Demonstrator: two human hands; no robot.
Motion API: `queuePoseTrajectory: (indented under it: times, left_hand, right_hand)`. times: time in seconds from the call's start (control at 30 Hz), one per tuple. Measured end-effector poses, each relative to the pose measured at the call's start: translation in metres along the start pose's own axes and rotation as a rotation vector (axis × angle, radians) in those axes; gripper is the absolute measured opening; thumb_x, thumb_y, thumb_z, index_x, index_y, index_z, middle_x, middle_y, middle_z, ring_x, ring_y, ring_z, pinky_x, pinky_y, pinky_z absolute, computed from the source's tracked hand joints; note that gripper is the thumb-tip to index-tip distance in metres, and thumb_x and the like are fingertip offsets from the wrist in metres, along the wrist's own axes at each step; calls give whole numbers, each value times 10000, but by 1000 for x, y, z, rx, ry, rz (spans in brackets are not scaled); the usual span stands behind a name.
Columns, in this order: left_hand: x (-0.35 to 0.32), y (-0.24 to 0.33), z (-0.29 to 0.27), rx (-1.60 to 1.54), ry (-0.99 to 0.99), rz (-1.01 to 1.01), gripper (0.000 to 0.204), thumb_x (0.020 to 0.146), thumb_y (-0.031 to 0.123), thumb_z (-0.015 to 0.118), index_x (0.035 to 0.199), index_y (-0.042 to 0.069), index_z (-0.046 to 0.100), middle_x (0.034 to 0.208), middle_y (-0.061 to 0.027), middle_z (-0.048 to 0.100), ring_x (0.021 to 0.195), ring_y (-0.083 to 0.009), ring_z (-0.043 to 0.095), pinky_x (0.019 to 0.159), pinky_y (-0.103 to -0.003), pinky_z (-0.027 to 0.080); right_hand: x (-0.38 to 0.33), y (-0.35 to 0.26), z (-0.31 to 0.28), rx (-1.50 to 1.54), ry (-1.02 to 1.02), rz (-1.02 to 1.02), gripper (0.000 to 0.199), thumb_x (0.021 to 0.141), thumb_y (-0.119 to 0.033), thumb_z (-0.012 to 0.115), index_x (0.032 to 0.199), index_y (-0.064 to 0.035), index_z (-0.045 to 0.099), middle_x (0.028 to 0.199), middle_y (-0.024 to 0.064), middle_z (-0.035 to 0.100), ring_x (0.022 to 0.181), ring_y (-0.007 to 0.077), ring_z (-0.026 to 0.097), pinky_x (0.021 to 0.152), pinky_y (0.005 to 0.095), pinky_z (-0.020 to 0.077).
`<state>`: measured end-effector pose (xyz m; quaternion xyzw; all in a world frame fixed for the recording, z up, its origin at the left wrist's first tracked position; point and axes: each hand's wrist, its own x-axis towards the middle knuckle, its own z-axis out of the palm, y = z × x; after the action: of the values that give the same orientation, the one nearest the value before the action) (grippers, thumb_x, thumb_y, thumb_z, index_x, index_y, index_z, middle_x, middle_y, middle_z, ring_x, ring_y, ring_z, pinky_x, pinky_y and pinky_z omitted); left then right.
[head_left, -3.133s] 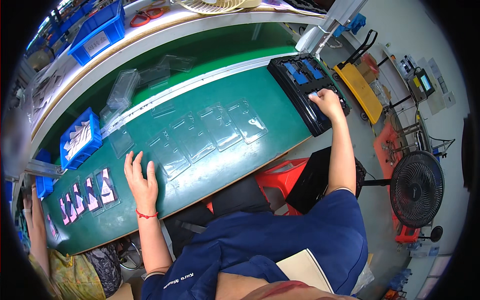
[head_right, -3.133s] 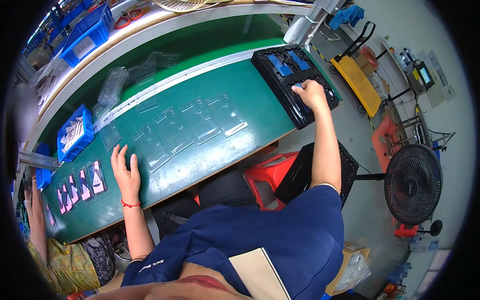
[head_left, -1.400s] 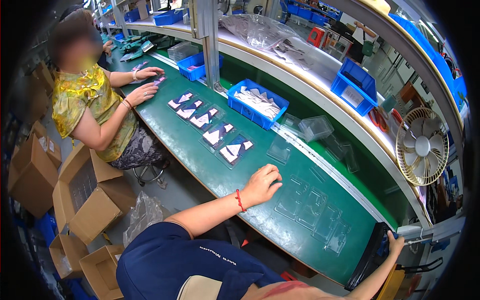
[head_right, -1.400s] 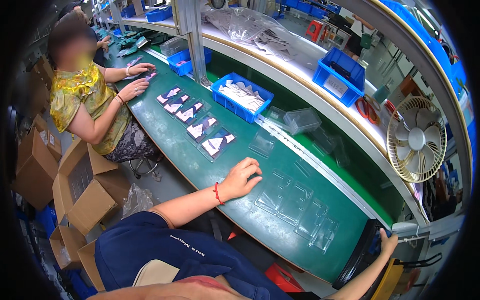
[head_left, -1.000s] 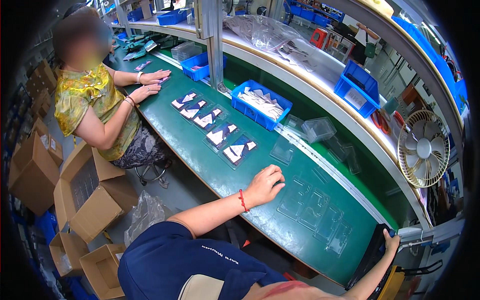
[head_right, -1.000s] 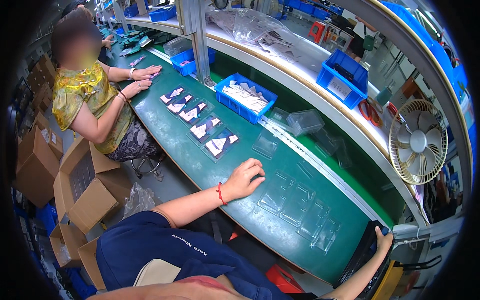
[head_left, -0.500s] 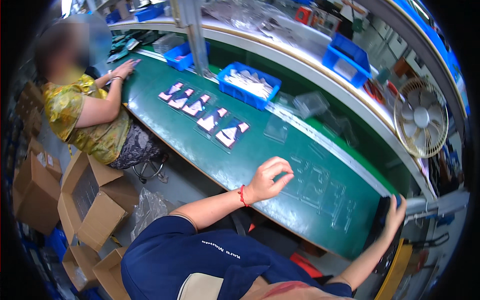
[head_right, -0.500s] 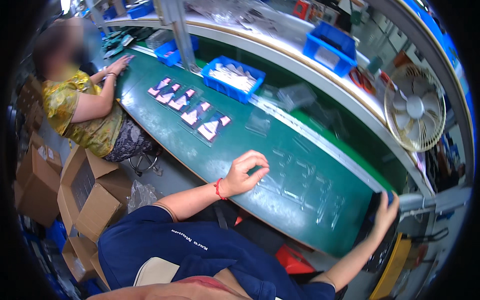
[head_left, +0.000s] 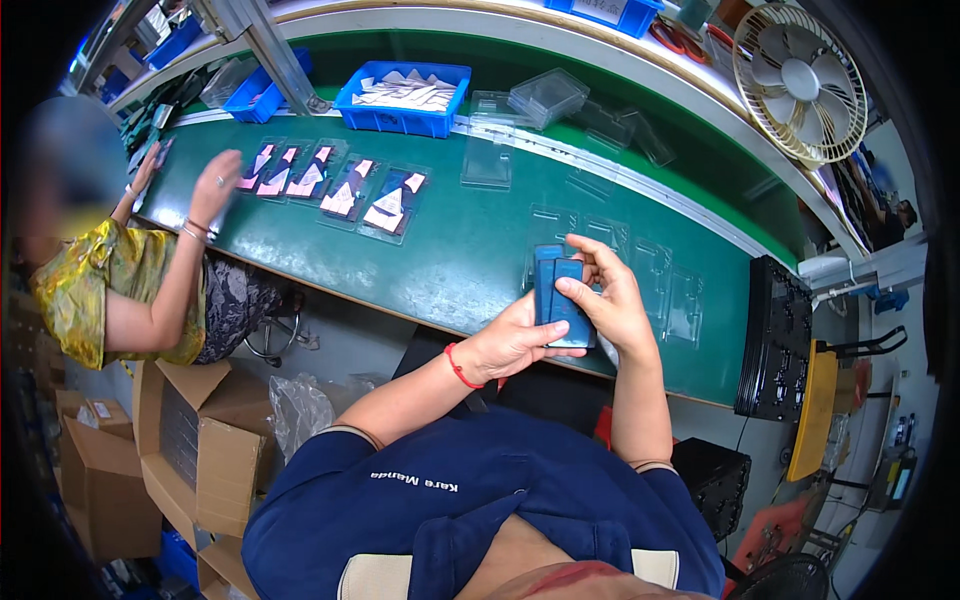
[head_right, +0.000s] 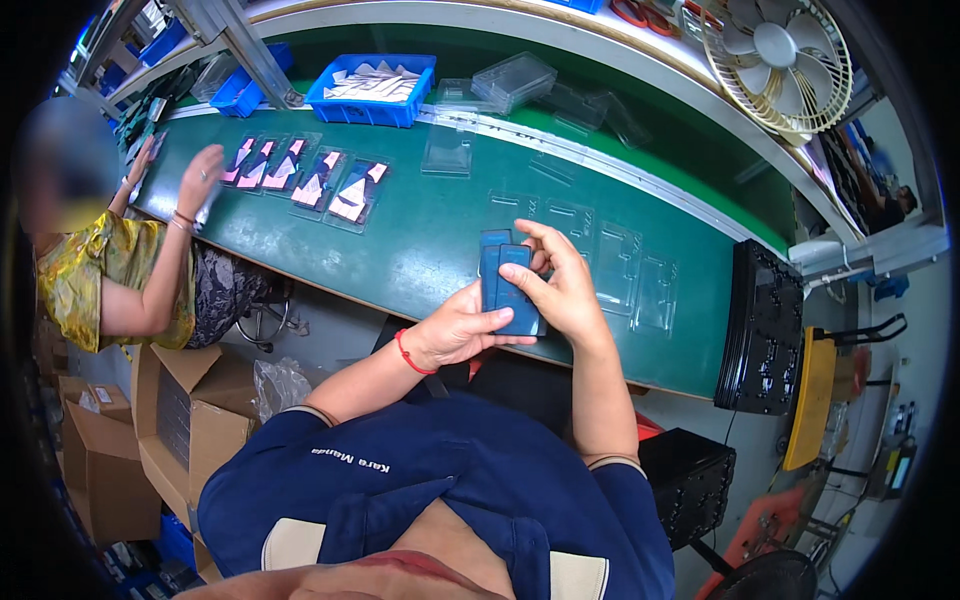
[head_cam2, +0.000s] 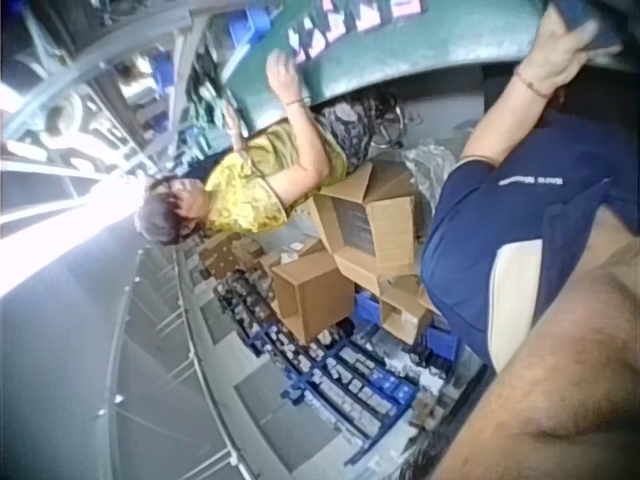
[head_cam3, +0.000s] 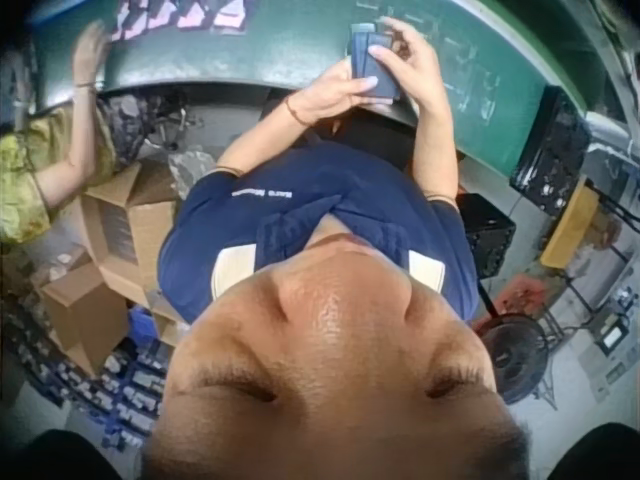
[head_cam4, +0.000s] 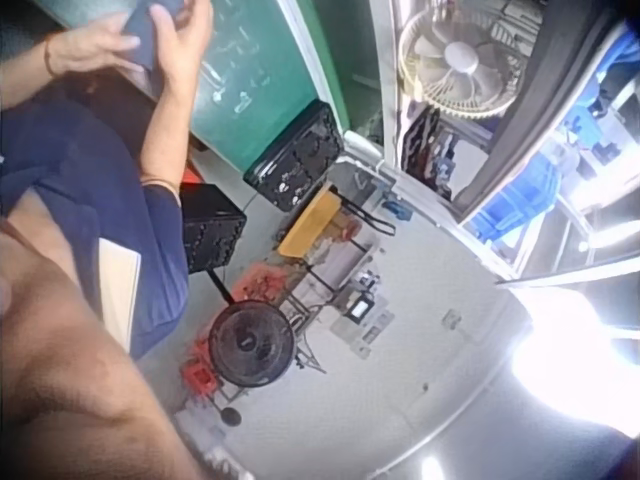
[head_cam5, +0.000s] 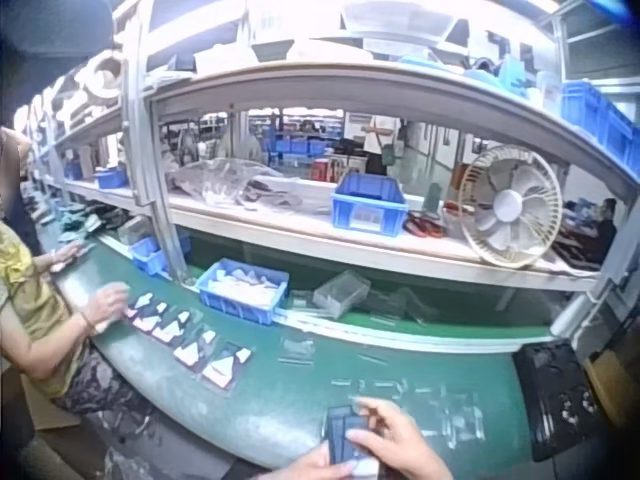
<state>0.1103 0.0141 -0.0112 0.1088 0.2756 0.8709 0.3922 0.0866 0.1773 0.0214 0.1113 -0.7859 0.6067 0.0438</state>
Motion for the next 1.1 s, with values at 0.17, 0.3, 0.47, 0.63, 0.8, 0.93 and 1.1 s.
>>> queuePoseTrajectory:
  times: [0.17,0.3,0.47,0.63,0.8,0.93,1.1]
  left_hand:
    - [-18,8,-8,-153,148,99,563,956,97,479,1440,182,204,1265,-143,480,1146,-300,541,909,-506,508]
    - [-30,24,-23,-151,168,146,570,965,87,449,1450,216,179,1215,-140,502,1163,-321,525,910,-485,501]
    - [-35,38,-28,-122,221,205,564,955,76,465,1442,154,191,1258,-170,472,1191,-346,496,922,-461,505]
    - [-19,36,-22,189,337,233,522,920,45,533,1374,114,285,1234,-101,500,1104,-242,567,847,-438,552]
    - [0,28,-9,191,317,149,433,941,131,527,1335,126,346,1214,-79,502,1060,-228,580,795,-427,571]
    - [0,32,-12,35,299,137,440,977,168,452,1392,148,306,1272,-107,483,1071,-260,584,832,-428,562]
    - [0,32,-16,67,342,138,590,924,-6,479,1442,152,245,1316,-125,459,1098,-262,575,848,-406,559]
  right_hand:
    - [19,13,12,186,-47,171,176,837,-69,665,988,15,633,663,-29,578,575,20,446,512,199,371]
    - [62,31,-2,-169,118,131,167,814,-125,677,920,4,666,603,10,594,555,46,526,514,240,424]
    - [62,35,24,-831,252,-242,310,709,-302,754,948,-115,694,852,54,601,891,242,533,880,391,310]
    - [36,9,15,-408,118,-75,447,718,-310,758,1087,-94,627,793,40,634,774,202,583,800,372,408]
    - [18,7,10,67,63,28,405,810,-82,658,1199,-56,547,703,4,594,667,73,557,660,224,431]
    - [30,28,-42,-41,253,171,343,820,-32,632,1159,-50,576,662,-28,548,645,51,494,641,218,401]
    - [26,39,-36,-843,229,107,347,737,-199,725,1068,-132,645,819,54,595,921,253,535,909,426,306]
